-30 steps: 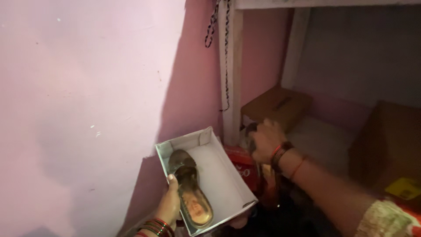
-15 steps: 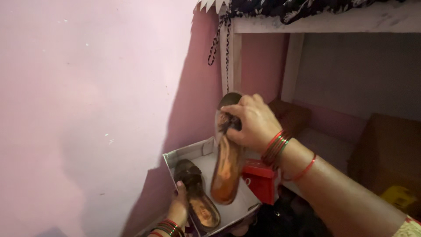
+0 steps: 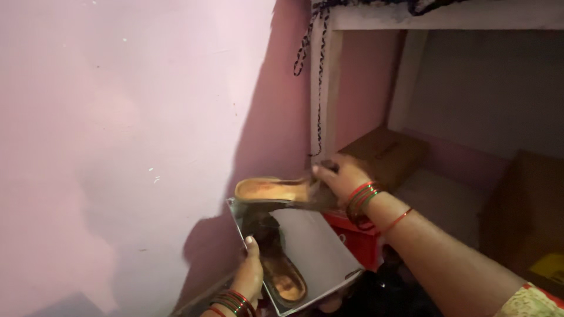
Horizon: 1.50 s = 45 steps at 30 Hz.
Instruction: The person sits on the floor and cleans a stack of shoe boxes. They open a white box, remove a pair of sandals, and place them aside. They then use a blue cloth to wipe the exterior of a patterned shoe box labeled 'Jyoti' before closing it and stacking it on top of other boxes.
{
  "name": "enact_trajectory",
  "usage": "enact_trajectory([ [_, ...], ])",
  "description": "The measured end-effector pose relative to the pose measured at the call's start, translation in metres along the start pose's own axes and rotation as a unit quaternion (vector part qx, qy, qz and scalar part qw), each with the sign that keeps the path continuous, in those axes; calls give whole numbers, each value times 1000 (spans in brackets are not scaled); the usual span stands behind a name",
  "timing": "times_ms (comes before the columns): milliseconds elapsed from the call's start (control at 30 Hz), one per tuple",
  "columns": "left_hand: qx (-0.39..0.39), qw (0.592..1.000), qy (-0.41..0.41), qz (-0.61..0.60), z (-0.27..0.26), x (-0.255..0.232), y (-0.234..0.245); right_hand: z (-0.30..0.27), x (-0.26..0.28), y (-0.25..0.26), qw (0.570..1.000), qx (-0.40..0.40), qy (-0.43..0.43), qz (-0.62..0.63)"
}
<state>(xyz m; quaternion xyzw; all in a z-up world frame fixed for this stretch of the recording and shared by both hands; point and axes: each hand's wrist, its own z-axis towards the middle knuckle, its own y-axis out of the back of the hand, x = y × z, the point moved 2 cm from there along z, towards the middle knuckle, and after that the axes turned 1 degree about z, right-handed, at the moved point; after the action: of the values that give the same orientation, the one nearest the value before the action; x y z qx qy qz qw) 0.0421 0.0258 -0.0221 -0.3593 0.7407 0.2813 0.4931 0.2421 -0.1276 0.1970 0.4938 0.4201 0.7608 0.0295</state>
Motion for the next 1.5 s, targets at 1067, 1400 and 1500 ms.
enact_trajectory([
  [1067,16,1000,-7,-12,-7,-6,1,-70,-33,-57,930,169,72,-317],
  [1400,6,1000,-20,0,-6,-8,3,-65,-55,-88,944,158,122,-264],
  [1500,13,1000,18,4,-16,-16,3,-58,-58,-88,948,147,153,-237],
])
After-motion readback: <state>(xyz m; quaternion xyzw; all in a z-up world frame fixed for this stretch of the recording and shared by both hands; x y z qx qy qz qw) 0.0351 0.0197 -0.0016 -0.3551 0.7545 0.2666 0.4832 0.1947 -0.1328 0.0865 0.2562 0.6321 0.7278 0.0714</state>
